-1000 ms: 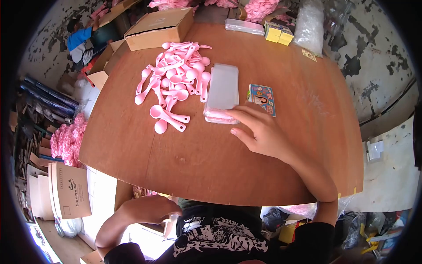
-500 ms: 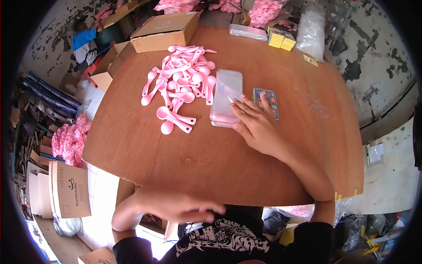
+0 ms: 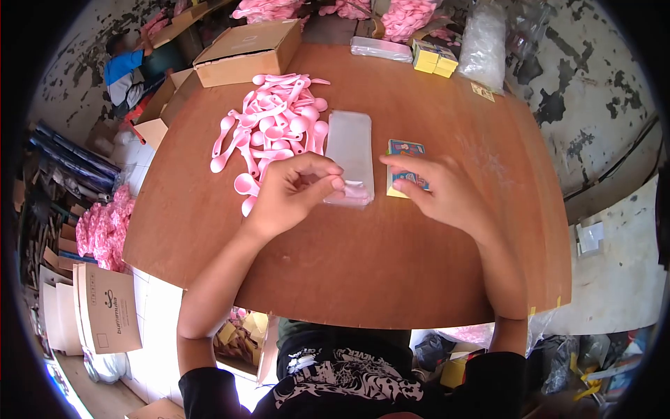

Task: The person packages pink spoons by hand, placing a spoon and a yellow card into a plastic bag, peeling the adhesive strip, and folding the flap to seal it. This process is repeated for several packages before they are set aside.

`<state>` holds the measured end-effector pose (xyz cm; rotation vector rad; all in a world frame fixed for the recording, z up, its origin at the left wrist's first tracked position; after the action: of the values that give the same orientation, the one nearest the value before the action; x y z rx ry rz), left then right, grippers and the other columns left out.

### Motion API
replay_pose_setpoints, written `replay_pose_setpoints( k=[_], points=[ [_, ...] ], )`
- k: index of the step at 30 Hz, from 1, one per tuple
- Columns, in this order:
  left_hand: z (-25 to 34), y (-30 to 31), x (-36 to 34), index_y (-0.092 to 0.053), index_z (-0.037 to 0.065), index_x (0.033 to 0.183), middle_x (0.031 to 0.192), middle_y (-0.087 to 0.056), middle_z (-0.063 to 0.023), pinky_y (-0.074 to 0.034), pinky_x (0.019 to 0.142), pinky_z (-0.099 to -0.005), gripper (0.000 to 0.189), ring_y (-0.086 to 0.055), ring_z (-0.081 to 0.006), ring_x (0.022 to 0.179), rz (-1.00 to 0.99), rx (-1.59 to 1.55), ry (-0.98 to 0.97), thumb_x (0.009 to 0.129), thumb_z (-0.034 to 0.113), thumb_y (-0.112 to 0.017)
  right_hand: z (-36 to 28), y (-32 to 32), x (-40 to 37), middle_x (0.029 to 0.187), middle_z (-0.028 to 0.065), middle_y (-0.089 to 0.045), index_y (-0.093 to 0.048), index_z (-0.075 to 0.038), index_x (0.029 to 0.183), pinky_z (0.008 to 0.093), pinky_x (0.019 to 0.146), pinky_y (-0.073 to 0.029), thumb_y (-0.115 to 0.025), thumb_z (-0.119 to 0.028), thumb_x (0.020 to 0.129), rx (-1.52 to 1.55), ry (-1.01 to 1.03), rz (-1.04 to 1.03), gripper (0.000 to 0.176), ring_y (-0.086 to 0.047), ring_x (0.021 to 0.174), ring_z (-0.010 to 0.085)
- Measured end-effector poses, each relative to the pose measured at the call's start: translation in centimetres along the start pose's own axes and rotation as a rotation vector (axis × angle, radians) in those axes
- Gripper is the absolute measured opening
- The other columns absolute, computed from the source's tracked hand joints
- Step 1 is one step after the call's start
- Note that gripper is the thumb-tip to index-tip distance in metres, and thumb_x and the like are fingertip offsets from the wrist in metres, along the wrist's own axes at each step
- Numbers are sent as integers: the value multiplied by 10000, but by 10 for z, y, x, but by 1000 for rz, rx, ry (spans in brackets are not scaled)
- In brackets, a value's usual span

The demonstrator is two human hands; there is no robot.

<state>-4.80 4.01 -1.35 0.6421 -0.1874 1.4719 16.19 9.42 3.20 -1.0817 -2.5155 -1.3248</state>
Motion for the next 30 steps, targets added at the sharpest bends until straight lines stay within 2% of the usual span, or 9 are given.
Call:
replay_pose_setpoints(
  k=[2, 6, 12, 16, 18, 19, 23, 28, 30],
  points=[
    [-8, 10, -3, -646, 26, 1042, 915, -704, -84, -554, 620, -259, 157, -687, -141, 722, 63, -368, 266, 898, 72, -686, 11, 12, -4, 973, 185, -691, -678, -36, 1106, 398, 751, -528, -713, -88, 800, -436, -74, -52, 312, -670, 839, 335],
    [-14, 7, -4, -640, 33, 1065, 918, -704, -105, -542, 541, -247, 162, -677, -147, 647, 109, -597, 333, 906, 47, -665, 33, 9, -10, 888, 140, -686, -721, -43, 942, 407, 685, -505, -773, -115, 719, -479, -135, -105, 240, -651, 755, 327],
    [-17, 4, -10, -655, 15, 1049, 911, -701, -91, -551, 629, -250, 158, -664, -138, 691, 111, -589, 382, 902, 68, -677, 37, 6, -8, 841, 115, -678, -720, -27, 810, 387, 637, -494, -751, -93, 727, -429, -186, -37, 111, -645, 700, 302],
    [-18, 1, -11, -680, -8, 1022, 917, -699, -68, -542, 648, -239, 224, -669, -119, 743, 80, -529, 398, 923, 193, -680, 28, 13, -7, 804, 128, -671, -697, -20, 847, 364, 613, -493, -692, -61, 787, -464, -201, 9, 72, -646, 662, 293],
    [-25, -3, -16, -692, -8, 1017, 911, -701, -64, -501, 621, -211, 263, -667, -101, 753, 32, -449, 484, 933, 240, -670, 11, 32, -6, 760, 157, -654, -650, -12, 862, 392, 574, -480, -651, -70, 818, -423, -187, 340, 73, -626, 627, 315],
    [-21, -7, -16, -701, -9, 1016, 884, -706, -62, -461, 589, -196, 279, -664, -85, 757, 35, -459, 466, 938, 257, -663, 9, 38, -8, 739, 115, -665, -629, 3, 896, 312, 561, -472, -648, -74, 872, -373, -173, 490, 83, -637, 611, 197],
    [-16, -12, -16, -716, -16, 989, 824, -705, -44, -477, 658, -213, 269, -641, -69, 732, -25, -379, 501, 931, 243, -677, -15, 42, -12, 771, 10, -624, -634, 25, 901, 196, 592, -435, -618, -72, 943, 180, -59, 444, 107, -545, 696, 28],
    [-14, -19, -20, -719, -27, 1004, 857, -711, -24, -481, 700, -215, 249, -599, -38, 771, -81, -326, 487, 923, 207, -688, -19, 26, -9, 783, 21, -636, -637, 19, 897, 215, 603, -453, -632, -94, 936, 122, 32, 400, 119, -558, 693, 40],
    [-8, -21, -19, -716, -33, 1016, 865, -716, -31, -481, 699, -220, 248, -595, -37, 782, -89, -360, 469, 928, 196, -681, -11, 24, -8, 785, 21, -635, -639, 17, 899, 227, 615, -462, -626, -92, 936, 108, -68, 355, 116, -556, 698, 49]
  ],
)
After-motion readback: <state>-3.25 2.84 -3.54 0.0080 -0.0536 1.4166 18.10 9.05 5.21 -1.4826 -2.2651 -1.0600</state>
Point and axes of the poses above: each hand's wrist, its own x-axis towards the middle knuckle, its own y-axis out of the back of the hand, z = x × y, the point moved 5 cm from there along x, towards the middle knuckle
